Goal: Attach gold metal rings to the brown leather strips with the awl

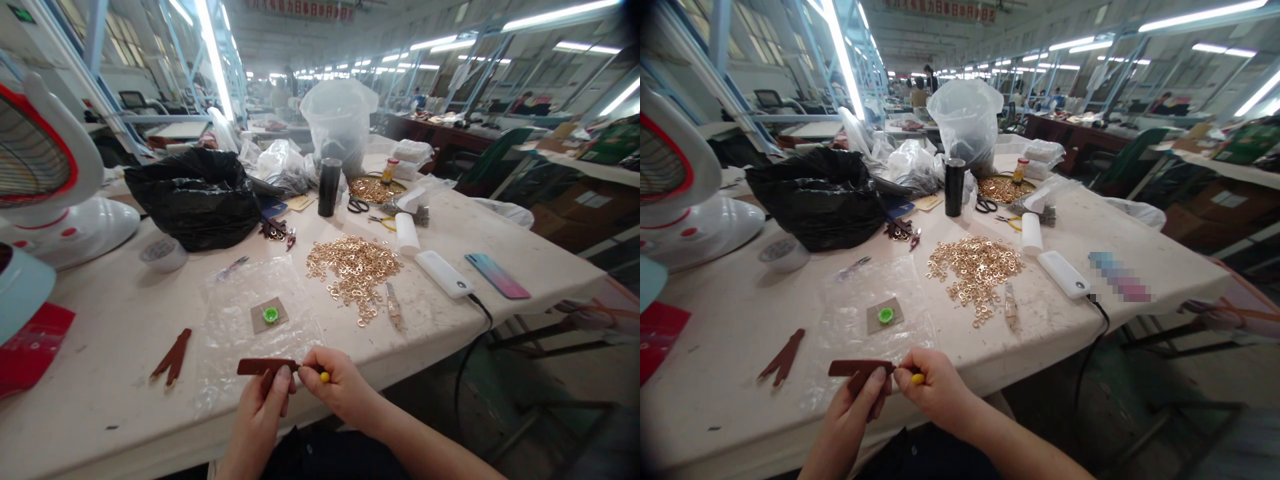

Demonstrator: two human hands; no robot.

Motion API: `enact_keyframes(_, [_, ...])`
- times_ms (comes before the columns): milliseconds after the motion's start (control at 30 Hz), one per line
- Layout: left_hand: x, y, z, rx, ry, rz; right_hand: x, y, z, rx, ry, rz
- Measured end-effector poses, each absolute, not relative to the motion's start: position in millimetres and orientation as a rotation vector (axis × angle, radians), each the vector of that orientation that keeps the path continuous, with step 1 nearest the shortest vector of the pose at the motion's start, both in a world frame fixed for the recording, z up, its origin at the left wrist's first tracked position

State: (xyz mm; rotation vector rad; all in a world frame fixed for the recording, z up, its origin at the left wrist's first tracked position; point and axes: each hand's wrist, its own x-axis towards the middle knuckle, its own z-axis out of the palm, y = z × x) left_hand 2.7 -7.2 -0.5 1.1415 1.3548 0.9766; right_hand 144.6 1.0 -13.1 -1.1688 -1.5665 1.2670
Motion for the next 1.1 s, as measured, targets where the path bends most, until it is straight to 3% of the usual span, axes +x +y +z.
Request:
enact_keyframes(233, [5.6,-4.0,-2.1,1.209,1.402,0.991,142.6,1.9,-15.9,-1.199,-1.578,1.191])
enact_keyframes(500, [-1.5,-1.1,-0.3,0.813,1.246,0.914,160.2,7.6,-4.1,-1.017,-1.775,1.106])
enact_keyframes(667, [-2.8,1.6,6.9,0.856,1.218,0.809,161.4,16.3,-4.3,-0.827,-1.829,1.056])
enact_keyframes(1100, [4.2,0.5,11.4,1.059,1.308,0.817,158.0,17.0,-7.4,-0.896,-1.740,1.177])
